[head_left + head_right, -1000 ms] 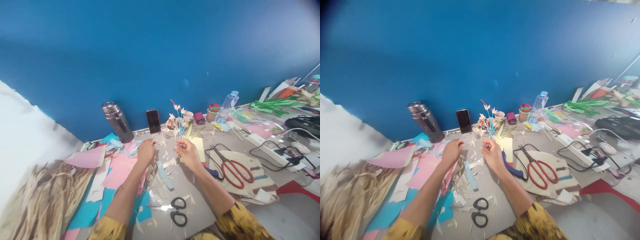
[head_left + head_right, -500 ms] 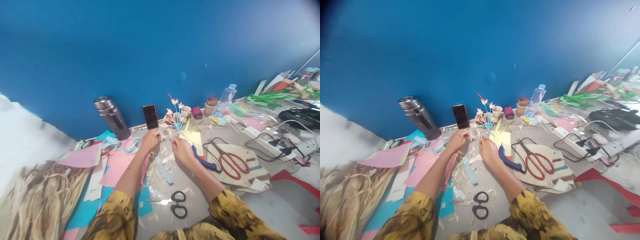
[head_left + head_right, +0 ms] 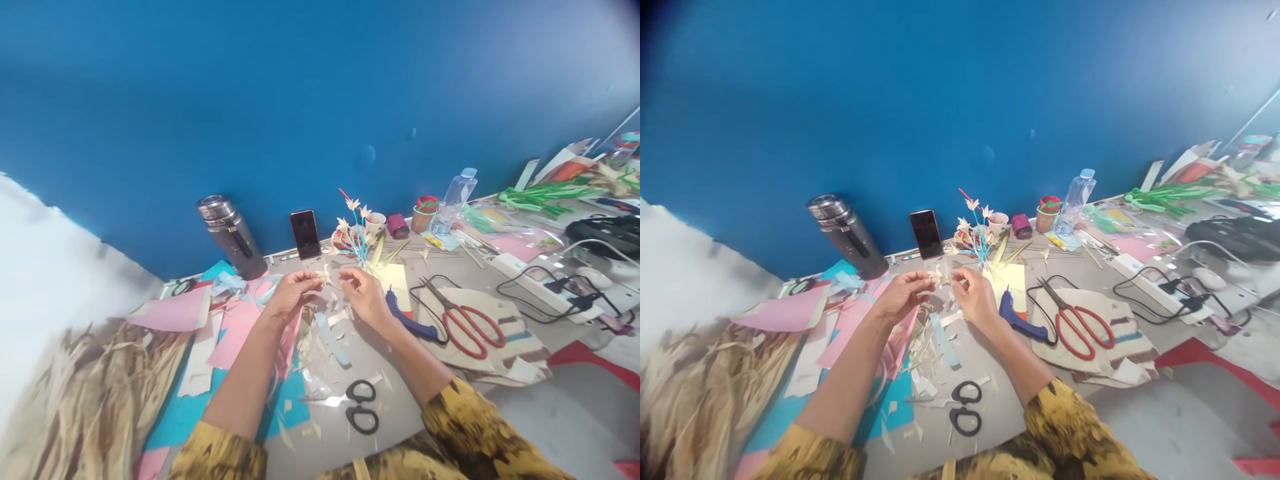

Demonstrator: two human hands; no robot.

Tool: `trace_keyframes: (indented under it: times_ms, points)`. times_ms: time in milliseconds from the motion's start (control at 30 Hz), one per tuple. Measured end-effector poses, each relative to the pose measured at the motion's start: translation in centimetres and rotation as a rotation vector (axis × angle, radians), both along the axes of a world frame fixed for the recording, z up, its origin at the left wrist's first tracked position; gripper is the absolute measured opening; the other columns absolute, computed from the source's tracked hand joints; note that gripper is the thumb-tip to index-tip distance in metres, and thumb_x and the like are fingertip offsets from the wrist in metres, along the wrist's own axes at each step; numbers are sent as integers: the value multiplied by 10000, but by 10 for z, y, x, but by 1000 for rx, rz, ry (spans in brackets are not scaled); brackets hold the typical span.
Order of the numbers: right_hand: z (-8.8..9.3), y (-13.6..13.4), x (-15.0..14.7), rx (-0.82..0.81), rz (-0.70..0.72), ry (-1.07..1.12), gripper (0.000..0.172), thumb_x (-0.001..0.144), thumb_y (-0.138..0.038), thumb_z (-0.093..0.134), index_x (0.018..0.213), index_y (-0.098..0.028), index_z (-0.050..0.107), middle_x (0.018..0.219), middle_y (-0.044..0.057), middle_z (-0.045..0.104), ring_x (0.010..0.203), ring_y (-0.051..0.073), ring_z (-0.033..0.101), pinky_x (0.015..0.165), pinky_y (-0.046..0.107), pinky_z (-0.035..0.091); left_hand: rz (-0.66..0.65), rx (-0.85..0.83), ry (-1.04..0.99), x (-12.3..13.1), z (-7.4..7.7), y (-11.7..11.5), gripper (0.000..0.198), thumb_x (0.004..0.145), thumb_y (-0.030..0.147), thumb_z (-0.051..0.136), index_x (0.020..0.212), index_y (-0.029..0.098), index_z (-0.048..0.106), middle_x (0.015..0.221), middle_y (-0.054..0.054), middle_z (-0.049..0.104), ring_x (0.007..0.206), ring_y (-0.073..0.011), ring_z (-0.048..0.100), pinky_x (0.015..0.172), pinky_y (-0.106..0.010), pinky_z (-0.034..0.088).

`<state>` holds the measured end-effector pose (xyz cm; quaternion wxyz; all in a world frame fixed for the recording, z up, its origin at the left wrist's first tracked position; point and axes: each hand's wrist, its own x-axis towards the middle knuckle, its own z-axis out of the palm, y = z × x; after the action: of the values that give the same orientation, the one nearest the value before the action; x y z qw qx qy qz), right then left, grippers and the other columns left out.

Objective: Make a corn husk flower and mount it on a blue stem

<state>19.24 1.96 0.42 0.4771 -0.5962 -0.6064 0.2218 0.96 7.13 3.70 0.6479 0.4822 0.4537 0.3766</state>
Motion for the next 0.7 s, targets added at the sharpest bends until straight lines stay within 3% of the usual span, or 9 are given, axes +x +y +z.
trace_keyframes:
  times_ms: [300, 533, 700]
  points:
    - [5, -13, -7, 41, 133, 170, 119, 801, -241, 622, 816, -190, 729, 781, 30, 716, 672, 156, 613, 681, 262, 476, -3, -125, -135, 1, 8, -32, 349, 505, 264, 915, 691, 138, 648, 727, -27, 671, 654, -125, 634, 565, -218, 474]
    - [-5, -16, -16, -69, 165, 364, 190, 810, -350, 600, 782, -182, 686, 557, -21, 584, 500, 133, 524, 491, 231, 399, 33, -160, -170, 6, 5, -42, 316, 531, 231, 866, 740, 154, 643, 683, -10, 657, 624, -131, 632, 571, -237, 483]
    - [-10, -16, -19, -65, 150, 428, 192, 783, -369, 628, 759, -183, 672, 604, -14, 588, 537, 133, 513, 516, 238, 397, 62, -155, -173, 5, 8, -45, 326, 595, 388, 815, 739, 153, 642, 706, -17, 644, 655, -153, 641, 549, -244, 469]
